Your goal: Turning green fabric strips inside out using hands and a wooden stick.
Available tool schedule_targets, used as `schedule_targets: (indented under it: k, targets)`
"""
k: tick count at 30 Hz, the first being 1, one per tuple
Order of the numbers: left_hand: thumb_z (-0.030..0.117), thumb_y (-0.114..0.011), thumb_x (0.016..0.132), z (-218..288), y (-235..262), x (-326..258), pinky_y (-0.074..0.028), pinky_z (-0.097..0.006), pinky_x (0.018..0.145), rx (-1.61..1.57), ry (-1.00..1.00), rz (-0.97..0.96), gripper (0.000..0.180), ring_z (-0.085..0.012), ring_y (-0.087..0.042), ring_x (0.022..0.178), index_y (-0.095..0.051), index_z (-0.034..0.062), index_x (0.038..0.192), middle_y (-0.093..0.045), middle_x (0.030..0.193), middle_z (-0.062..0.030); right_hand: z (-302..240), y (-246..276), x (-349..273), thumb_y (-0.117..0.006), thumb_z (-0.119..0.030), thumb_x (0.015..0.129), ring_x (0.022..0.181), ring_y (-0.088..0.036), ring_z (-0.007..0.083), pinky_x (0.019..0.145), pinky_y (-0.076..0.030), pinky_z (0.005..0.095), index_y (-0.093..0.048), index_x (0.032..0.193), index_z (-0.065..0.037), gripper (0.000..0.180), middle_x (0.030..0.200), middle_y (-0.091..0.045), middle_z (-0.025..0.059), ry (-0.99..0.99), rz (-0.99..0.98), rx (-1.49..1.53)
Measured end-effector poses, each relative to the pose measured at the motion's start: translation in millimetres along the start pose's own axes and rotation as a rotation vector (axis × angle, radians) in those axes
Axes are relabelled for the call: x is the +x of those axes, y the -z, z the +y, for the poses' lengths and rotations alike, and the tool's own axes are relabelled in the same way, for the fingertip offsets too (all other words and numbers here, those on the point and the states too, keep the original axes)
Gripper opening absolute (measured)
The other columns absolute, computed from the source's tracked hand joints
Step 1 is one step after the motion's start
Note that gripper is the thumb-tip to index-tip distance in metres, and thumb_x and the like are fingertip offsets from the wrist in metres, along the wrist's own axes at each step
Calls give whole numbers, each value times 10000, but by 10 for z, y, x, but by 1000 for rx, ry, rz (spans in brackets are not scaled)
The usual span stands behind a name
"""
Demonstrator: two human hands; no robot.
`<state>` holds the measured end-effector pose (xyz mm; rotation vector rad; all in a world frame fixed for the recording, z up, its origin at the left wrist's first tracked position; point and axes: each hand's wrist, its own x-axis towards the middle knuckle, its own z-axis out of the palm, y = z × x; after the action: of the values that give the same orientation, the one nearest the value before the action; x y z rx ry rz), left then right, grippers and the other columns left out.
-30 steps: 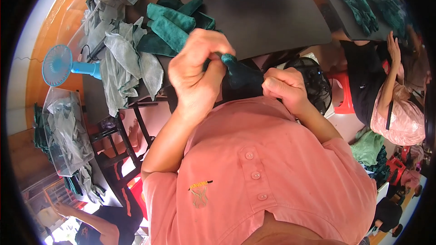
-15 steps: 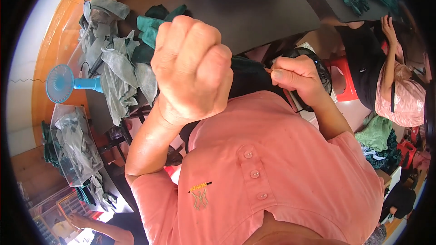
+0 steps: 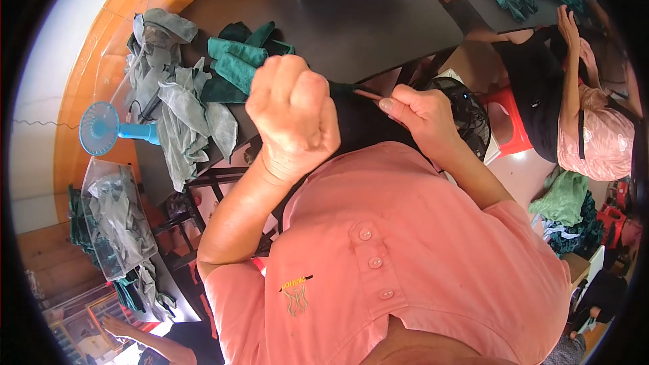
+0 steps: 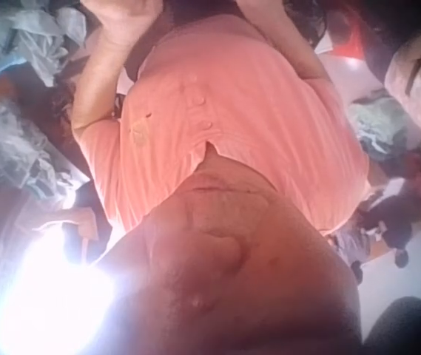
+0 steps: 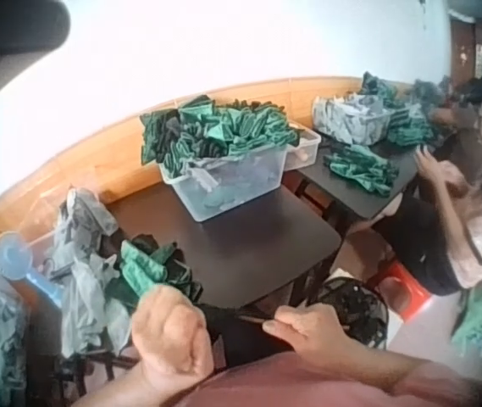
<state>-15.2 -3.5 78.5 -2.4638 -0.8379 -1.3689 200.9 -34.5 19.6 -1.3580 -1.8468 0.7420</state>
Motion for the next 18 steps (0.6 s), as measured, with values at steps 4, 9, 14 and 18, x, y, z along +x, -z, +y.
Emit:
schedule_targets:
  k: [4,9,14,18]
  targets:
    - [-40,-581,570,-11,92,19,-370,-376,523,53,60,50,184,-281,-456,578,-507,54,709,-431,689,-89,51,51,-43,-605,-333,908,506,-471,319,515,-357,407,-518,679,-43,380,541,-426,152,-102,-36,-44]
    - [-109,-535,598,198,-10,-22,-386,-371,497,-316,147,-62,195,-285,-483,561,-510,52,705,-472,670,-97,90,2,-44,-587,-268,942,462,-395,102,450,-279,294,-524,670,-51,353,515,-423,-5,-379,-64,494]
    - [-158,-514,632,490,-305,-148,-376,-366,501,-609,211,-92,231,-290,-462,573,-500,51,730,-444,655,-96,21,-214,1,-605,-247,960,503,-340,14,447,-237,214,-553,697,-72,320,561,-409,-69,-528,-146,948]
    - [-159,-524,640,530,-425,-324,-406,-354,547,-646,210,-131,237,-287,-494,626,-512,48,755,-460,683,-93,-35,-277,116,-598,-221,966,511,-352,17,459,-253,218,-595,735,-55,284,591,-446,-62,-399,19,949]
